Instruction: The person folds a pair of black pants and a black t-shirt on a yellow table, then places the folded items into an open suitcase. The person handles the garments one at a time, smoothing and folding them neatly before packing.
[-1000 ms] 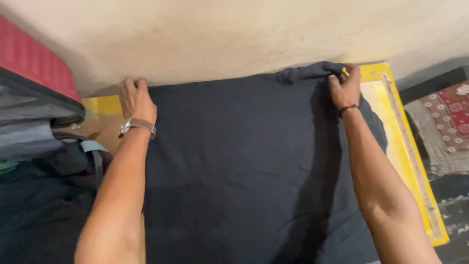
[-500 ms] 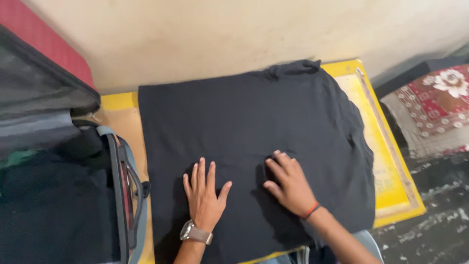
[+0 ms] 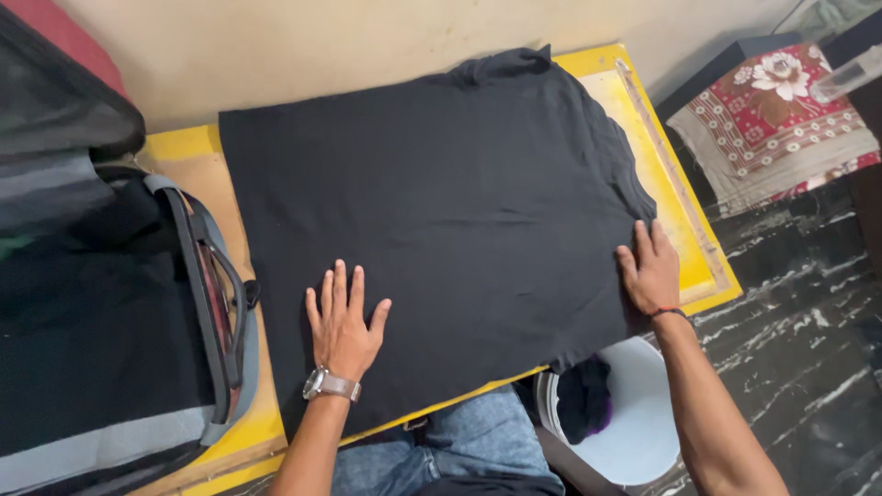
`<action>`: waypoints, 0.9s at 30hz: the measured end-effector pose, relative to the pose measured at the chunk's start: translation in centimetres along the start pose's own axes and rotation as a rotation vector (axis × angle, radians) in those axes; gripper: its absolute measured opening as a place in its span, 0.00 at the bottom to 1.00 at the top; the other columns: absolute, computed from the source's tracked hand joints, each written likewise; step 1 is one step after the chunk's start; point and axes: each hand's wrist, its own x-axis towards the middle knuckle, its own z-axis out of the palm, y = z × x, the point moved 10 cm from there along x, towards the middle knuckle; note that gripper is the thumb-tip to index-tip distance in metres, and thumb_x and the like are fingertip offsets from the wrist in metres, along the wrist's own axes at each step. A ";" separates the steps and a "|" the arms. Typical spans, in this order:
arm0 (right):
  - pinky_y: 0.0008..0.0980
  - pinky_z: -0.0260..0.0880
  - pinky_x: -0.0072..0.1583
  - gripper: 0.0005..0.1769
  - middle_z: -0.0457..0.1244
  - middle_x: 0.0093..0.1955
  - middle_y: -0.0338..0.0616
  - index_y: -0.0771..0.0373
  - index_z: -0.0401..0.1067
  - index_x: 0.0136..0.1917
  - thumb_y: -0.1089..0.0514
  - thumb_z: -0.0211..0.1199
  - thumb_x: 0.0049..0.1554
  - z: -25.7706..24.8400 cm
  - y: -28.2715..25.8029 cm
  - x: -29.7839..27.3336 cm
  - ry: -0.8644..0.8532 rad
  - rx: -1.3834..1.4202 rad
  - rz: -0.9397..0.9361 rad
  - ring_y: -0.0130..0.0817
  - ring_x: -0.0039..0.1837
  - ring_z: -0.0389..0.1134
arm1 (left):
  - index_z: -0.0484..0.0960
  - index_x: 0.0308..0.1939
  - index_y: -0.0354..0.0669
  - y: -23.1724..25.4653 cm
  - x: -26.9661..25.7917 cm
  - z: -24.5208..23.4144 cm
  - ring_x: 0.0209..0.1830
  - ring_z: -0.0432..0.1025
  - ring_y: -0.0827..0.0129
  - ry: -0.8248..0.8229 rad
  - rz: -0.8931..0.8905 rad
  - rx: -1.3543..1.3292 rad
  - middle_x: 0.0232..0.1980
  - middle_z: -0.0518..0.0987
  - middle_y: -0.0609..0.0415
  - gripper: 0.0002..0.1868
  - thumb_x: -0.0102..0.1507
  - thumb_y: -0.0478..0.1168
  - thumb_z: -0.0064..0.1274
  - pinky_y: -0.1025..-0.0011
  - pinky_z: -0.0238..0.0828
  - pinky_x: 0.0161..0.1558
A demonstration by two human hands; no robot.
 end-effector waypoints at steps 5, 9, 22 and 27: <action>0.46 0.63 0.68 0.32 0.64 0.66 0.62 0.69 0.66 0.71 0.48 0.65 0.61 -1.3 2.7 -5.3 -0.002 0.130 0.312 0.57 0.67 0.64 | 0.68 0.73 0.43 0.0 0.0 0.1 0.79 0.53 0.50 -0.008 0.003 0.008 0.79 0.60 0.41 0.36 0.67 0.60 0.46 0.44 0.41 0.75; 0.46 0.67 0.61 0.35 0.65 0.59 0.62 0.72 0.67 0.67 0.44 0.70 0.58 -2.8 2.9 -9.1 0.033 0.166 0.441 0.55 0.60 0.67 | 0.68 0.73 0.42 0.0 -0.2 0.2 0.79 0.54 0.50 -0.002 0.009 0.007 0.79 0.61 0.41 0.36 0.67 0.59 0.46 0.44 0.42 0.76; 0.40 0.66 0.48 0.18 0.66 0.39 0.50 0.66 0.71 0.55 0.47 0.64 0.67 -2.4 10.6 -14.0 0.180 0.359 0.668 0.52 0.42 0.69 | 0.68 0.74 0.42 -0.2 -0.7 0.2 0.80 0.53 0.49 -0.009 0.026 -0.024 0.80 0.59 0.41 0.36 0.67 0.58 0.47 0.45 0.41 0.76; 0.46 0.69 0.54 0.16 0.69 0.46 0.54 0.65 0.73 0.52 0.48 0.65 0.68 -2.4 7.7 -13.5 0.056 0.138 0.642 0.53 0.49 0.71 | 0.68 0.74 0.43 -0.3 -0.8 0.2 0.80 0.53 0.49 -0.009 0.018 -0.028 0.80 0.59 0.41 0.36 0.67 0.59 0.47 0.44 0.40 0.76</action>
